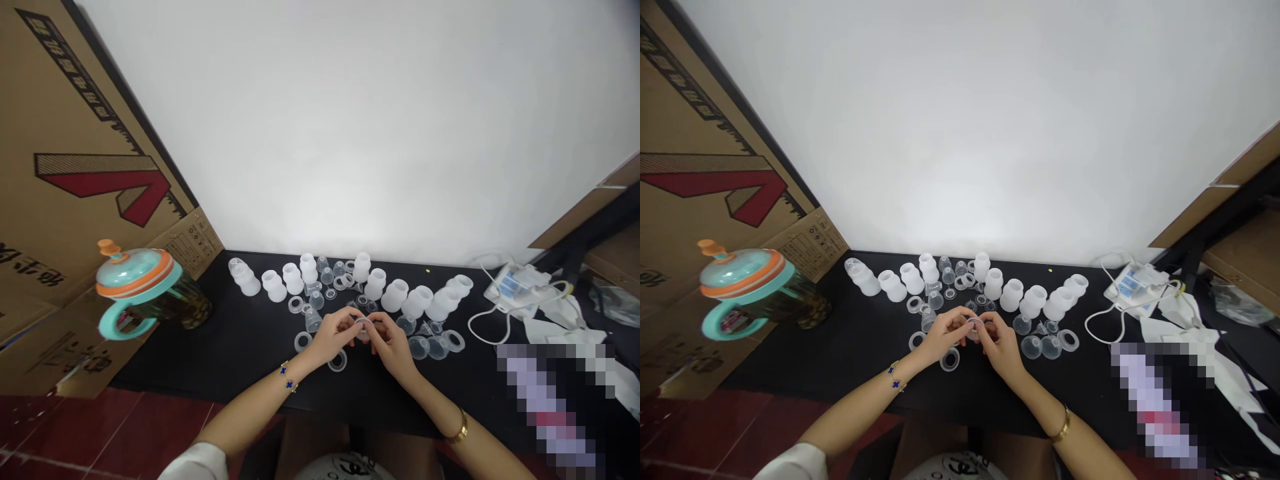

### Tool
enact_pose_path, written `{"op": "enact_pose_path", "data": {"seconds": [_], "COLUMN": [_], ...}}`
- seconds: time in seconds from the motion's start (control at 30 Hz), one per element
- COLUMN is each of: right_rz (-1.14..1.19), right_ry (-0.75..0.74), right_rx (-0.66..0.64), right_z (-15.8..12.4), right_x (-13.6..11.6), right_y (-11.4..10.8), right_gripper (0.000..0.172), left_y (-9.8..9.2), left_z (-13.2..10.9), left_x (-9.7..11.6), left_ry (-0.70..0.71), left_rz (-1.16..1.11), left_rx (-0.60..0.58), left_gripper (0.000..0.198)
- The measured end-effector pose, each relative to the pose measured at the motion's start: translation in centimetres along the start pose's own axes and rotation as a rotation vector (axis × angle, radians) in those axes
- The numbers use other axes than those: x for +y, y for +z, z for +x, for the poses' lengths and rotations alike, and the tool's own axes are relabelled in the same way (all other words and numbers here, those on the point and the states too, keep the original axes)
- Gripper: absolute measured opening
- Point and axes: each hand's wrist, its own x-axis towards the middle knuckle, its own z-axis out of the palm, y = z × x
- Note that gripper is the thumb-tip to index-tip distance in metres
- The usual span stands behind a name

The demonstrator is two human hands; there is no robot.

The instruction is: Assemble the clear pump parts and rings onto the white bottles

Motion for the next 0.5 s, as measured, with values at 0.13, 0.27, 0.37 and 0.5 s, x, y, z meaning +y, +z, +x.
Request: {"op": "enact_pose_path", "data": {"seconds": [0.13,0.27,0.37,0.5], "right_rz": [-0.015,-0.016,-0.029,-0.036], "right_ry": [-0.016,-0.016,-0.016,-0.021], "right_rx": [0.004,0.001,-0.009,-0.014], "right_z": [0.06,0.0,-0.05,-0.06], "right_x": [-0.15,-0.12,-0.09,-0.04], "right_y": [-0.02,-0.03,-0.06,-0.1], "right_gripper": [0.03,0.03,0.03,0.03], "left_y": [-0.03,-0.07,-0.09,-0.1], "left_z": [-0.09,-0.14,-0.11,-0.08], "left_x": [0.38,0.49,0.38,0.31], "left_ry": [0.004,0.005,0.004,-0.002], "left_rz": [0.039,0.066,0.091,0.127], "left_rx": [-0.007,-0.012,-0.011,-0.004], "left_gripper": [0.031,0.031,0.032,0.032]}}
